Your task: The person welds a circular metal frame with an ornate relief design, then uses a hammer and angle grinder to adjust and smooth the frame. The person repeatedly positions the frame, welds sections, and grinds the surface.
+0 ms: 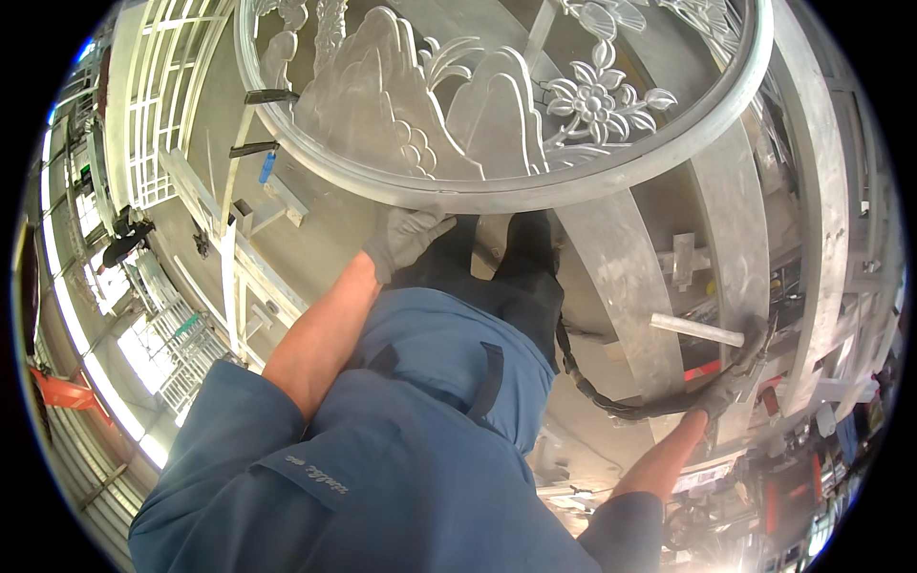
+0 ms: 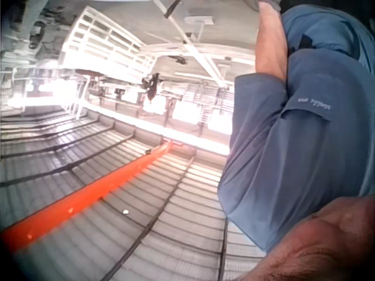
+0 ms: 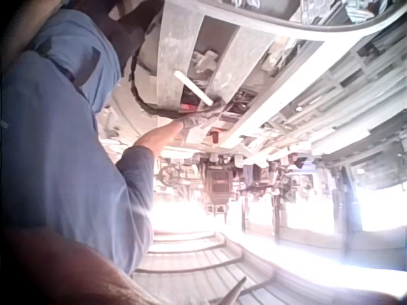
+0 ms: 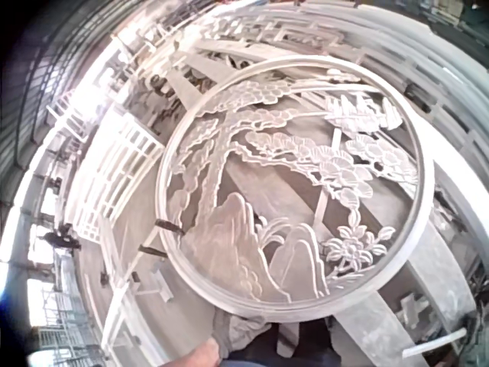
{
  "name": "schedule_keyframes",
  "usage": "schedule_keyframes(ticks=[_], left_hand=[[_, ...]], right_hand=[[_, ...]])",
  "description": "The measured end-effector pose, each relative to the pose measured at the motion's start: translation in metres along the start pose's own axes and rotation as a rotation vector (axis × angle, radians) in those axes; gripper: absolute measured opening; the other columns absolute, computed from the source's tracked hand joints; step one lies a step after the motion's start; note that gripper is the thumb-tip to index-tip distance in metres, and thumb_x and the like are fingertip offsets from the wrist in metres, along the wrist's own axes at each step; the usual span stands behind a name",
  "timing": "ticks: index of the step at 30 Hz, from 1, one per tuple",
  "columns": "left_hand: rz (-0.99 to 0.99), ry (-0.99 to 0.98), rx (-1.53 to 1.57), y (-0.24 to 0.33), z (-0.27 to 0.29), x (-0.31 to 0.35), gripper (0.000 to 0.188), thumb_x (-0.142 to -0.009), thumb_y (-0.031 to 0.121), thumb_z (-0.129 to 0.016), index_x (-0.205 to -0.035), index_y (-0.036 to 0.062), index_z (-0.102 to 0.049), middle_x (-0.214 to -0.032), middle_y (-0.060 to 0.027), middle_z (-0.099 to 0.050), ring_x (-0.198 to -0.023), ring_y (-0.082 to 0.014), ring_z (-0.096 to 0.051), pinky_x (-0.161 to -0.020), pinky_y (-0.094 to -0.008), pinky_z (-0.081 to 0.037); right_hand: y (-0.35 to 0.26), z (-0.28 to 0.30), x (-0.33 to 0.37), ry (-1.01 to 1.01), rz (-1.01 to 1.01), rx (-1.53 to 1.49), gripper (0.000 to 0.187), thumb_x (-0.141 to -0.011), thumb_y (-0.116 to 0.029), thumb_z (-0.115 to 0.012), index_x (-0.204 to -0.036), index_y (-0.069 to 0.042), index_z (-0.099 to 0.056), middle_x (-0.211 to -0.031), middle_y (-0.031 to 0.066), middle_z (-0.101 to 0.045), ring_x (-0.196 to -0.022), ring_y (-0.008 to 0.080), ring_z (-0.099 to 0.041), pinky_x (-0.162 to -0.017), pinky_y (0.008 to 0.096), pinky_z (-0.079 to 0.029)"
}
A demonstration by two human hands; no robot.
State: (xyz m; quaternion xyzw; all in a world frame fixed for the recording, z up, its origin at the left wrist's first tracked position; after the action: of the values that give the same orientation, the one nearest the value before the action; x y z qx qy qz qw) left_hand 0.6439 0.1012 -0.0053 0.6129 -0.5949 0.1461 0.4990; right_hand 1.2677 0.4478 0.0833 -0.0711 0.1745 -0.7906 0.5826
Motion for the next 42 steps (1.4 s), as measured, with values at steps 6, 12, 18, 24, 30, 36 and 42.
schedule_keyframes(ticks=[6, 12, 18, 24, 30, 36, 42], left_hand=[[0.04, -0.03, 0.073, -0.011, 0.021, -0.003, 0.042, -0.094, 0.002, -0.068, -0.133, 0.0076, -0.057, -0.131, -0.0089, -0.061, -0.123, -0.0262, -0.059, -0.112, -0.0473, -0.046], [-0.048, -0.047, -0.045, -0.003, 0.017, -0.001, 0.036, -0.096, 0.003, -0.065, -0.131, 0.0004, -0.057, -0.131, -0.0117, -0.06, -0.122, -0.0264, -0.059, -0.11, -0.0446, -0.048], [-0.014, 0.001, -0.069, -0.008, 0.017, -0.004, 0.035, -0.096, 0.004, -0.065, -0.13, -0.0024, -0.056, -0.129, -0.0106, -0.059, -0.12, -0.0246, -0.059, -0.108, -0.0418, -0.051], [-0.068, -0.125, -0.146, -0.027, 0.041, -0.018, 0.04, -0.098, 0.017, -0.067, -0.133, 0.0015, -0.056, -0.131, -0.0099, -0.06, -0.124, -0.0247, -0.058, -0.11, -0.0425, -0.048], [0.185, 0.035, 0.382, -0.012, 0.014, -0.012, 0.061, -0.097, 0.046, -0.067, -0.142, 0.0078, -0.05, -0.135, -0.01, -0.059, -0.133, -0.0282, -0.051, -0.116, -0.0469, -0.04], [0.149, 0.084, 0.367, -0.01, 0.01, -0.014, 0.067, -0.09, 0.061, -0.069, -0.13, 0.008, -0.057, -0.121, -0.0091, -0.063, -0.116, -0.0252, -0.059, -0.104, -0.0403, -0.048], [0.524, -0.092, 0.392, -0.029, 0.002, 0.001, 0.07, -0.083, 0.078, -0.063, -0.095, 0.0094, -0.068, -0.079, -0.007, -0.068, -0.071, -0.022, -0.066, -0.069, -0.036, -0.059]], right_hand=[[-0.077, -0.026, 0.059, -0.092, 0.175, -0.099, 0.059, -0.106, -0.046, -0.042, -0.15, -0.007, -0.048, -0.129, 0.014, -0.062, -0.125, 0.0319, -0.058, -0.104, 0.0388, -0.047], [0.002, -0.137, 0.054, -0.377, -0.693, -0.57, 0.045, -0.1, -0.041, -0.058, -0.126, -0.004, -0.063, -0.111, 0.0113, -0.065, -0.106, 0.0259, -0.064, -0.092, 0.0405, -0.053], [-0.022, -0.149, 0.06, -0.436, -0.909, -0.914, 0.019, -0.098, -0.027, -0.06, -0.104, -0.009, -0.064, -0.086, 0.0025, -0.063, -0.078, 0.0195, -0.062, -0.071, 0.0373, -0.054], [-0.193, -0.077, 0.131, -0.434, -0.322, -0.892, 0.045, -0.096, -0.024, -0.06, -0.13, 0.005, -0.056, -0.096, 0.0092, -0.064, -0.082, 0.0192, -0.061, -0.075, 0.0329, -0.051], [-0.27, -0.069, 0.278, -0.976, -0.071, -0.749, 0.035, -0.101, -0.02, -0.061, -0.13, -0.001, -0.059, -0.085, 0.0036, -0.064, -0.071, 0.0127, -0.059, -0.068, 0.0284, -0.052], [-0.363, -0.052, 0.404, -1.313, 0.442, -0.422, 0.04, -0.092, -0.024, -0.067, -0.127, -0.005, -0.061, -0.108, 0.0234, -0.069, -0.09, 0.0411, -0.07, -0.078, 0.0473, -0.056], [-0.384, -0.061, 0.43, -1.158, 0.589, -0.547, 0.042, -0.093, -0.019, -0.064, -0.132, -0.006, -0.056, -0.107, 0.0225, -0.069, -0.093, 0.0427, -0.068, -0.078, 0.0504, -0.055]])
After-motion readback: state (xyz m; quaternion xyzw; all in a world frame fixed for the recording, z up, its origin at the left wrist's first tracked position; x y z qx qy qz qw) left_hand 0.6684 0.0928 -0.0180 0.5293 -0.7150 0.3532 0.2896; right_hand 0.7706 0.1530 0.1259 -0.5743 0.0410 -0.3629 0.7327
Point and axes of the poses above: each hand's wrist, its own x-axis away from the middle knuckle, its own z-axis out of the back of the hand, y = z × x, the point moved 9 cm from there along -x, towards the middle knuckle
